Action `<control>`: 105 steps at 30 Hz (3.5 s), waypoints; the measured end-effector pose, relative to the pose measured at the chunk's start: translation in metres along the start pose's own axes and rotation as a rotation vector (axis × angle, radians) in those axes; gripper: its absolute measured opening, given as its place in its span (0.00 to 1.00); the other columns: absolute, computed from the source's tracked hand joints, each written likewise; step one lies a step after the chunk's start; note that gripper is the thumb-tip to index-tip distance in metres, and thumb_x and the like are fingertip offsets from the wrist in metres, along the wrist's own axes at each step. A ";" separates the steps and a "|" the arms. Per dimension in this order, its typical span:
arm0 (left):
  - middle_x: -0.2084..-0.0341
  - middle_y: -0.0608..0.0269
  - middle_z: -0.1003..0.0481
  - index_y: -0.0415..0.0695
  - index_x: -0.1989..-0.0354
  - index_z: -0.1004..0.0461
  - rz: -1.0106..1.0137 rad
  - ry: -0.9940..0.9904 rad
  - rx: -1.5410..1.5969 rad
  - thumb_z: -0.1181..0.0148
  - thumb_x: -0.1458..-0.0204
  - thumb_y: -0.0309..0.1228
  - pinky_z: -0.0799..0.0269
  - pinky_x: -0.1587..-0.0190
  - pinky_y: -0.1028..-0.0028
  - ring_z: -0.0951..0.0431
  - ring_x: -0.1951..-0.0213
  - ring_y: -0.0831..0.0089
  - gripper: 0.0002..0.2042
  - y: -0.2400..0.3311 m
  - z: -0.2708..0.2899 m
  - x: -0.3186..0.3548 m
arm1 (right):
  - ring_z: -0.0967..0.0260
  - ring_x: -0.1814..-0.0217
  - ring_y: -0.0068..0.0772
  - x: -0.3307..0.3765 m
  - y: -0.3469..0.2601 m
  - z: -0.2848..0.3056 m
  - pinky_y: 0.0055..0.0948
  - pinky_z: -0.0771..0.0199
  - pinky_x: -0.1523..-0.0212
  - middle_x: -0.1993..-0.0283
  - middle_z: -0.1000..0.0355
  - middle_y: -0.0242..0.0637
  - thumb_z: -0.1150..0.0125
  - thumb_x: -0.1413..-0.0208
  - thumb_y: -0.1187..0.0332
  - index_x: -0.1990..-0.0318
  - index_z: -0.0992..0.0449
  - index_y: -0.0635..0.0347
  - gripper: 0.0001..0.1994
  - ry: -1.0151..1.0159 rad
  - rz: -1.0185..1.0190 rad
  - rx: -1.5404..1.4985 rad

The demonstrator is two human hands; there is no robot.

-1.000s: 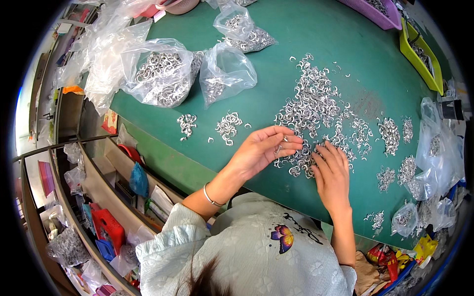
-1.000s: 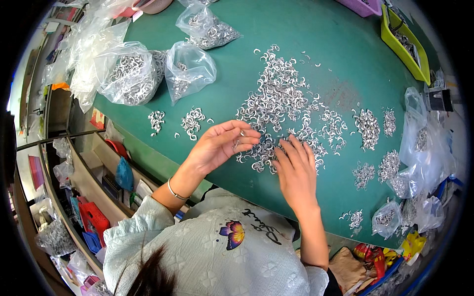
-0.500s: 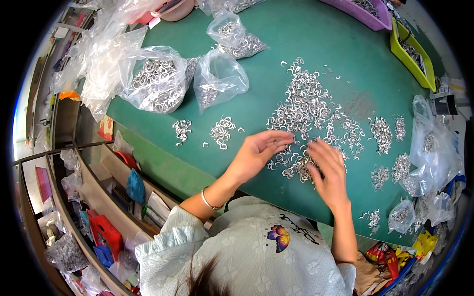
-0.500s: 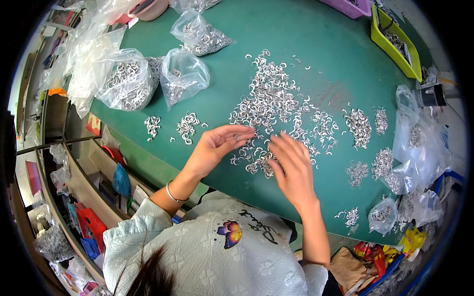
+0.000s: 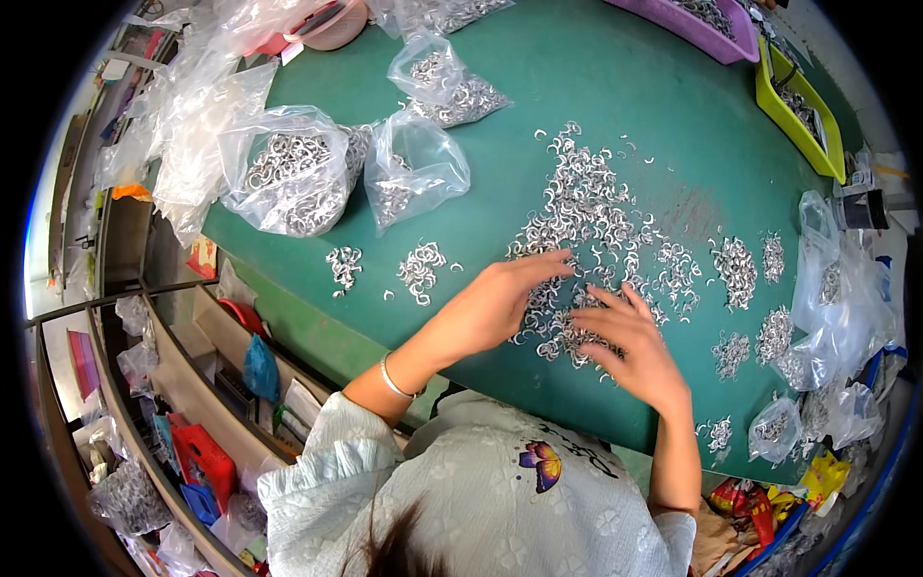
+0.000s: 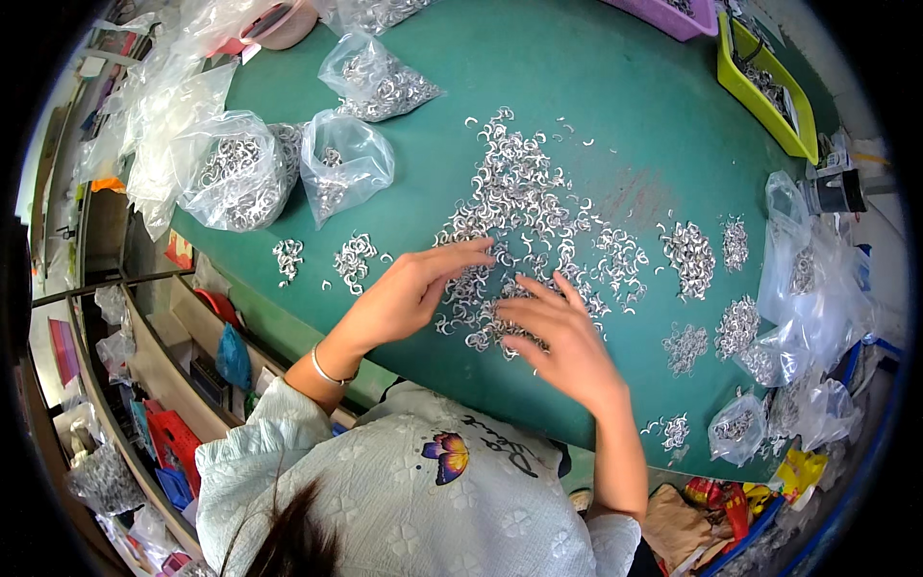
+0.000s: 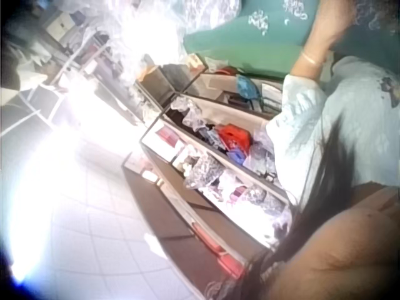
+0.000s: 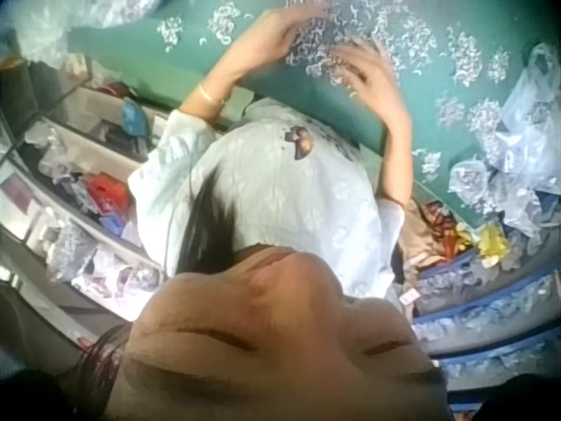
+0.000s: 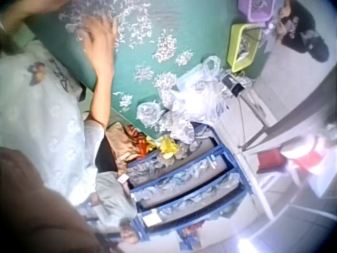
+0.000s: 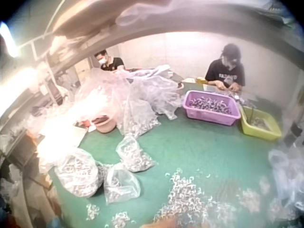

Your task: The person sorts small metal crescent-shaped components on a green table by hand, picking them up from a central pile and grouping them into smaller clusters and plastic bags.

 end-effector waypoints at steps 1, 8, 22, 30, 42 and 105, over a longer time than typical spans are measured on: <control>0.41 0.47 0.31 0.37 0.48 0.27 -0.007 -0.006 -0.008 0.56 0.55 0.06 0.27 0.45 0.63 0.29 0.41 0.50 0.25 0.001 0.002 -0.003 | 0.45 0.28 0.43 -0.003 0.012 0.001 0.48 0.49 0.31 0.39 0.31 0.40 0.36 0.46 0.64 0.51 0.22 0.60 0.17 0.070 -0.060 -0.114; 0.40 0.44 0.34 0.35 0.49 0.28 -0.088 0.062 -0.408 0.50 0.61 0.09 0.32 0.39 0.61 0.36 0.37 0.49 0.25 -0.020 -0.018 -0.020 | 0.52 0.25 0.48 -0.060 0.022 0.000 0.48 0.50 0.30 0.30 0.43 0.40 0.36 0.45 0.62 0.38 0.34 0.61 0.28 0.356 -0.002 0.337; 0.42 0.51 0.31 0.37 0.51 0.26 -0.124 -0.231 -0.161 0.51 0.66 0.08 0.33 0.38 0.60 0.34 0.36 0.53 0.28 0.000 -0.019 0.024 | 0.42 0.29 0.44 0.032 -0.002 0.007 0.49 0.49 0.29 0.41 0.28 0.37 0.32 0.52 0.68 0.51 0.22 0.63 0.19 0.094 -0.050 0.003; 0.42 0.50 0.31 0.36 0.51 0.25 -0.178 -0.218 -0.253 0.52 0.64 0.08 0.34 0.37 0.59 0.34 0.37 0.49 0.27 0.003 -0.024 0.034 | 0.31 0.45 0.46 0.068 0.005 -0.016 0.41 0.35 0.45 0.53 0.26 0.40 0.34 0.53 0.78 0.58 0.20 0.64 0.12 0.640 -0.188 0.095; 0.55 0.55 0.23 0.37 0.57 0.23 0.031 0.120 0.184 0.50 0.48 0.10 0.25 0.58 0.71 0.21 0.61 0.64 0.14 0.008 -0.048 0.012 | 0.37 0.37 0.43 0.082 0.010 -0.036 0.45 0.44 0.38 0.43 0.28 0.34 0.34 0.50 0.73 0.54 0.21 0.56 0.14 0.616 -0.291 0.354; 0.54 0.50 0.22 0.37 0.34 0.42 0.108 -0.235 0.243 0.52 0.44 0.13 0.29 0.46 0.70 0.23 0.48 0.67 0.27 0.047 -0.085 0.022 | 0.23 0.61 0.30 0.057 -0.016 -0.038 0.29 0.23 0.61 0.63 0.24 0.40 0.35 0.46 0.73 0.57 0.25 0.65 0.10 0.784 -0.193 -0.613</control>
Point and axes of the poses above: each hand's wrist, its own x-axis away from the middle knuckle, its own z-axis out of the back of the hand, y = z × x, the point moved 2 cm from there along -x, towards the middle knuckle
